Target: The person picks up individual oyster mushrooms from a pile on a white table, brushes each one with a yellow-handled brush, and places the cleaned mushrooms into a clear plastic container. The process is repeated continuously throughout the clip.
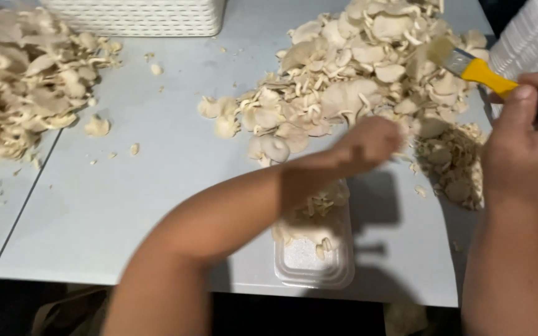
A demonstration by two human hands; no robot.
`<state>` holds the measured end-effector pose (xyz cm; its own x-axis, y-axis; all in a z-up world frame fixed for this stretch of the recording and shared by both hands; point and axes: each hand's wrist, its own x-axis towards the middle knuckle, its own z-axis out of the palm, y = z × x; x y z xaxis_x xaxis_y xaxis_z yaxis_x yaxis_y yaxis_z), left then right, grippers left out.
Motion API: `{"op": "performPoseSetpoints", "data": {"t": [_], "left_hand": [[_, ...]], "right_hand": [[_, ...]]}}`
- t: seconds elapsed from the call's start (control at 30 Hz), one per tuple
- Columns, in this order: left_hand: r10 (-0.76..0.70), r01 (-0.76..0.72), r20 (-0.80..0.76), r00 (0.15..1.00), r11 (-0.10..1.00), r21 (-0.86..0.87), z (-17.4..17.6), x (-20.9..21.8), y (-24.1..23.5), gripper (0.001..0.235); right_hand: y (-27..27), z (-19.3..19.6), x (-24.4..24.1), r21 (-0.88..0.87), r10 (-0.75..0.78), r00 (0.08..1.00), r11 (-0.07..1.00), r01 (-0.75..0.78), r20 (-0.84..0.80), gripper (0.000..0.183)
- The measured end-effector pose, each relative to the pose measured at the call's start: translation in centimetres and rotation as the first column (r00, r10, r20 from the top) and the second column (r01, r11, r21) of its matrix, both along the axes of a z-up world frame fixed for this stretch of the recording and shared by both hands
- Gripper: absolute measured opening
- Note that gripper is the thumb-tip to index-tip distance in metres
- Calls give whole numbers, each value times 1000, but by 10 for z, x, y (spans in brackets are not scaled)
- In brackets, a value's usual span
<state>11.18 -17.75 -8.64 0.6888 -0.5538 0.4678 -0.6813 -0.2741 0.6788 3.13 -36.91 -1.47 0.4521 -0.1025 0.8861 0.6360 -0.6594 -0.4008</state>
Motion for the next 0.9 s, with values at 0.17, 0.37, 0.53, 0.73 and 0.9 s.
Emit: {"op": "performPoseSetpoints", "data": {"t": [0.17, 0.37, 0.53, 0.73, 0.9], "left_hand": [[4, 128, -458, 889, 958, 257, 75, -31, -40, 63], [59, -58, -677, 734, 998, 24, 133, -30, 44, 33], [449, -254, -87, 889, 644, 722, 76, 62, 136, 23], [418, -445, 164, 893, 770, 457, -8, 53, 192, 14], [448, -479, 174, 877, 842, 248, 18, 10, 190, 27]], "right_hand": [[-18, -11, 14, 1, 8, 997, 1000, -8, -79, 21], [13, -2, -1, -21, 106, 994, 994, -105, 31, 12], [36, -2, -13, -96, 96, 995, 991, -97, -11, 17], [48, -1, -25, -151, 95, 989, 982, -111, -112, 20], [-2, 8, -14, -119, 117, 954, 981, -154, -275, 16]]}}
